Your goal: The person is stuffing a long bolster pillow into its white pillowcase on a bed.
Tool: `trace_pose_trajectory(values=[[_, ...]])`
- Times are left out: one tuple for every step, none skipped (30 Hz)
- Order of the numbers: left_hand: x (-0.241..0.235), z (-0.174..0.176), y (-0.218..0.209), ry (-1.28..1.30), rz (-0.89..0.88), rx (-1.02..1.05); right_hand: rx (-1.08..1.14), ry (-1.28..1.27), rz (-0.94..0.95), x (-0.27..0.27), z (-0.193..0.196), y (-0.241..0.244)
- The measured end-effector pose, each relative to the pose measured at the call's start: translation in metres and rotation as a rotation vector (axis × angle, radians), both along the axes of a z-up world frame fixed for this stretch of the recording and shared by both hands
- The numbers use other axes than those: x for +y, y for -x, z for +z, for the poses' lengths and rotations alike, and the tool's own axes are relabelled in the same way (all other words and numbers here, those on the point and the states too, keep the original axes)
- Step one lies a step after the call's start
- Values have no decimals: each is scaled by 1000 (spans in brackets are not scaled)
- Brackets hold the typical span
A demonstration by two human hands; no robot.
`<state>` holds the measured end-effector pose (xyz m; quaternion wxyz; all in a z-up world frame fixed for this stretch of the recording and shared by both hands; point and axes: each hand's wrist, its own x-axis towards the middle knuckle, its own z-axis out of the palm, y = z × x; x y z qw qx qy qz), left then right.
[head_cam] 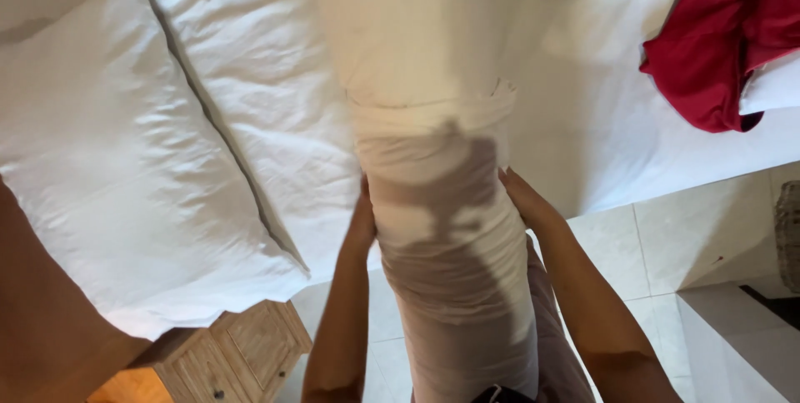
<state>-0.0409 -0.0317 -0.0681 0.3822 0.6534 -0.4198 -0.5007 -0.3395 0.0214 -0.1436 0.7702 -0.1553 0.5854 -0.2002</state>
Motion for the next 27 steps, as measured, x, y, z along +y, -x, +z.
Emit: trace_pose_trajectory(values=[[19,0,8,-5,23,-13,5,0,9,3,12,-1],[31,-2,16,-1,38,-22,74,129,99,0,23,-1],[43,-3,24,4,53,-31,145,257,188,-2,34,-2],[60,-6,28,-2,74,-43,149,257,196,-12,82,-7],[77,-7,32,-7,95,-56,154,247,177,-22,131,-14],[86,-8,37,-5,121,-71,154,246,163,-35,178,-22],[94,-12,37,-3,147,-87,155,255,174,-41,212,-27],[98,-16,39,3,170,-99,205,332,209,-48,246,-33],[100,-21,40,9,193,-112,254,409,243,-54,280,-38],[97,-30,28,11,209,-119,264,417,246,-46,278,-49],[94,-40,16,13,226,-126,412,567,318,-38,275,-59],[94,-49,5,7,248,-133,558,710,397,-29,271,-68],[95,-57,-5,0,269,-140,566,713,406,-27,249,-86],[103,-62,-17,-15,301,-153,661,806,460,-22,226,-103],[110,-66,-29,-31,333,-166,754,901,514,-16,204,-120],[109,-69,-36,-37,356,-180,754,907,521,-15,190,-131],[108,-71,-43,-42,378,-195,720,835,586,-14,175,-141],[111,-71,-53,-54,399,-215,680,757,649,-10,162,-154],[114,-71,-59,-65,421,-235,674,757,656,-11,170,-153],[111,-70,-69,-70,451,-263,390,861,717,-15,176,-156],[97,-71,-77,-75,481,-291,99,951,767,-20,183,-159],[75,-41,-74,-78,487,-293,94,950,772,-36,179,-150],[53,-11,-72,106,445,-342,80,977,509,-53,175,-140],[29,17,-67,292,402,-385,68,997,249,-72,171,-129],[11,39,-57,293,410,-383,67,999,257,-106,182,-124],[-7,61,-49,345,366,-387,366,1180,232,-143,193,-122],[-26,83,-41,398,322,-392,672,1352,199,-179,205,-119]])
